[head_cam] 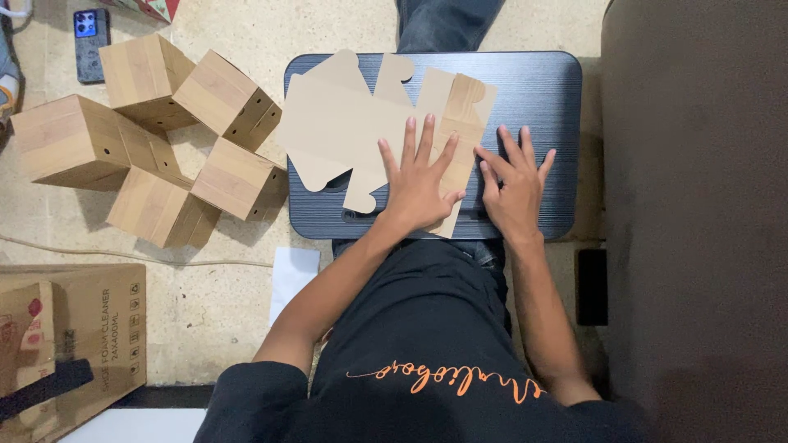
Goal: Folding cardboard sheets into small boxes on a lap desk
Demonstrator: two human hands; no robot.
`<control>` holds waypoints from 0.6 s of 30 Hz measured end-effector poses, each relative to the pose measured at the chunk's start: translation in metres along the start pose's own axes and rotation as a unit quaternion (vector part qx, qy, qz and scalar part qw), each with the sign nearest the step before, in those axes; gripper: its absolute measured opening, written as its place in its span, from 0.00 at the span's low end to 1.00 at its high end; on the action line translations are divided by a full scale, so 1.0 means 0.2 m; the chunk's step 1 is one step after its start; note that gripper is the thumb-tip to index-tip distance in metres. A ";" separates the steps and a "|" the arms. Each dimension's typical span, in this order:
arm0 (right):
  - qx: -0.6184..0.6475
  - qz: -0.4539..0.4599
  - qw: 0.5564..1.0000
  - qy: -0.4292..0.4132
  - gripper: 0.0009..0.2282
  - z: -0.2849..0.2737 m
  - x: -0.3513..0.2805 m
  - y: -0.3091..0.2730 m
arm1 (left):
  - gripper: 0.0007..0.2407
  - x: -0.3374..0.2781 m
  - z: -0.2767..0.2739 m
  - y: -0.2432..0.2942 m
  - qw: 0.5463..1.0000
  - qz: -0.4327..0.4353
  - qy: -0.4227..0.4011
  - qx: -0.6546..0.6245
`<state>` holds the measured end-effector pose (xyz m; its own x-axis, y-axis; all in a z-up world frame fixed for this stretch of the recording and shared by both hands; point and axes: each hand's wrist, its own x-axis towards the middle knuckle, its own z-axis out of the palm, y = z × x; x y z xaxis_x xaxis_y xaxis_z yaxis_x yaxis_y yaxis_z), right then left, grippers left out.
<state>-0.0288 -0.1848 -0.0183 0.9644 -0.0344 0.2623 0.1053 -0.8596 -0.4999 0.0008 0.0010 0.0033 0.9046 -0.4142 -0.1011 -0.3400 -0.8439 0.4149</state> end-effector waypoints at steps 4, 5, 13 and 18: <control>-0.001 -0.005 1.000 0.005 0.09 0.00 0.06 0.02 | 0.39 -0.01 0.00 0.00 1.000 -0.001 0.002 -0.003; 0.002 -0.002 1.000 0.007 0.09 -0.01 0.07 0.02 | 0.38 -0.01 0.00 0.00 1.000 -0.002 0.000 -0.006; -0.007 0.001 1.000 0.004 0.10 -0.01 0.08 0.01 | 0.39 -0.01 -0.01 0.00 1.000 0.000 0.003 -0.015; -0.012 -0.009 1.000 -0.006 0.10 0.01 0.03 0.03 | 0.39 0.00 -0.01 0.00 1.000 0.000 0.004 -0.015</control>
<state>-0.0218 -0.1890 -0.0223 0.9656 -0.0131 0.2599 0.1162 -0.8719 -0.4758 0.0005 0.0017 0.0061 0.9070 -0.4106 -0.0935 -0.3318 -0.8336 0.4416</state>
